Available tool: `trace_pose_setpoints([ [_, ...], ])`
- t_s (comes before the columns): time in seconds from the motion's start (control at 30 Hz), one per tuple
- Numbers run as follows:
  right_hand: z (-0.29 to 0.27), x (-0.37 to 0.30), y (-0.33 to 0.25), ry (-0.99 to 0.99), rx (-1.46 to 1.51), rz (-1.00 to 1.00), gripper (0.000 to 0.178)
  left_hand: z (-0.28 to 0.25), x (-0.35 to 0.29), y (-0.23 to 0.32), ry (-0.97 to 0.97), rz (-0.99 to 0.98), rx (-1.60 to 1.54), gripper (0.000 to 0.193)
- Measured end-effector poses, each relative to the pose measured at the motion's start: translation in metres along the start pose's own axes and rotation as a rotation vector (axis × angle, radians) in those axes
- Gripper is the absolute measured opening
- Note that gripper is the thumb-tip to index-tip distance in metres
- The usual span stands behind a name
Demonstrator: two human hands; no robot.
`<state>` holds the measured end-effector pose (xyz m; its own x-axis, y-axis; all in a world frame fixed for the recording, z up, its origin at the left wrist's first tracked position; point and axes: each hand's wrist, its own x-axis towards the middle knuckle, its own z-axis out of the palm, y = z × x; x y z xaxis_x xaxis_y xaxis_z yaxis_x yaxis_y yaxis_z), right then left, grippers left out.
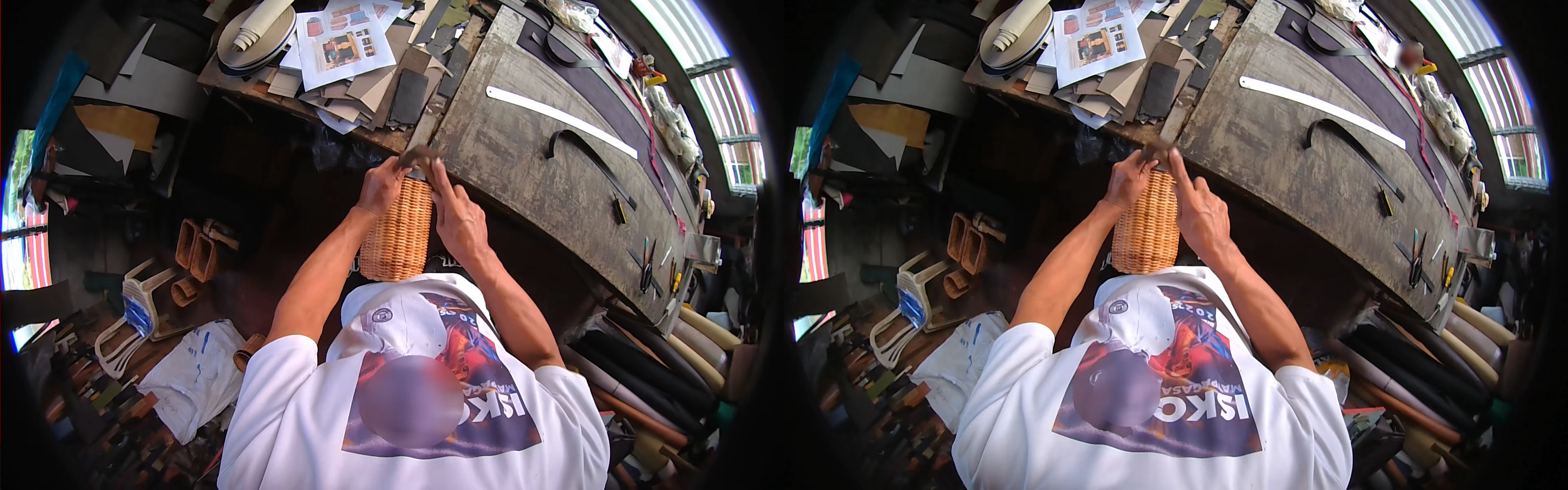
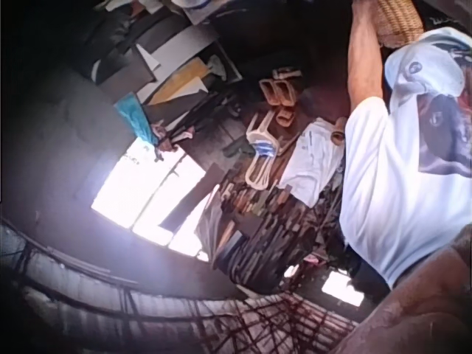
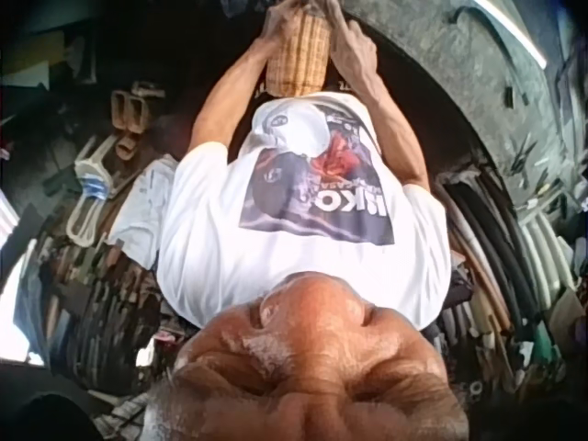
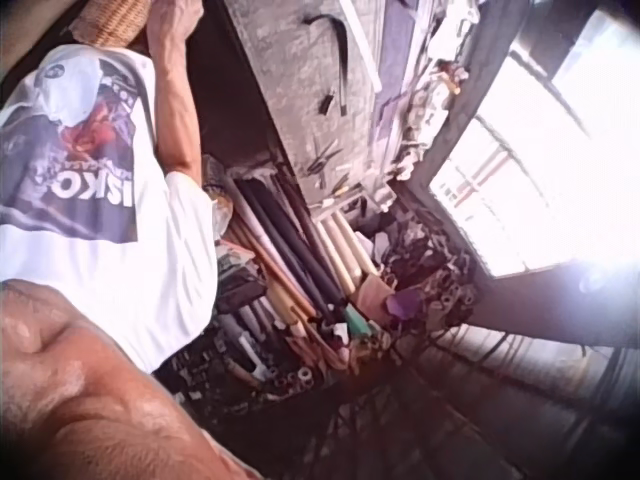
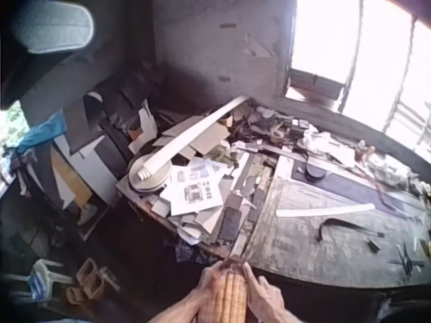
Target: Assembling and attaching leather rim trims and handles to a woven wicker basket using a hammer and small nails.
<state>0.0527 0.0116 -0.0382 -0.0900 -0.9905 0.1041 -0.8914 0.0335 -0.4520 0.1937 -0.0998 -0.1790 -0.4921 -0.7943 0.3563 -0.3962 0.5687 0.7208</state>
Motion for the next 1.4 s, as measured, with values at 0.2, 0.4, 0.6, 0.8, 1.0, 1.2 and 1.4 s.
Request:
trace_pose_setpoints([
  [0.2,-0.052,-0.008,-0.005,0.22,0.145,-0.077,0.063,-0.003,0.002,0.004,0.044,0.006,-0.095,0.014],
  [0.4,-0.052,-0.017,0.004,0.249,0.255,-0.08,0.061,0.004,0.004,-0.009,0.066,-0.322,-0.409,0.02],
  [0.6,-0.044,-0.023,0.009,0.188,0.268,-0.033,0.064,-0.006,0.005,0.0,-0.018,-0.199,-0.237,0.017],
  [0.8,-0.05,-0.021,0.0,0.02,0.226,0.065,0.061,-0.008,0.007,0.012,-0.008,-0.086,-0.188,0.02],
  [1.0,-0.061,-0.015,-0.017,0.294,0.234,-0.154,0.064,-0.001,0.007,0.01,0.071,0.013,-0.057,0.021],
  [1.2,0.011,-0.004,0.026,-0.025,0.019,0.037,0.061,0.006,-0.001,0.012,0.088,-0.019,-0.048,0.018],
  [1.4,-0.05,-0.025,0.091,0.111,-0.128,0.189,0.061,0.006,-0.008,-0.006,0.055,-0.229,-0.234,0.017],
])
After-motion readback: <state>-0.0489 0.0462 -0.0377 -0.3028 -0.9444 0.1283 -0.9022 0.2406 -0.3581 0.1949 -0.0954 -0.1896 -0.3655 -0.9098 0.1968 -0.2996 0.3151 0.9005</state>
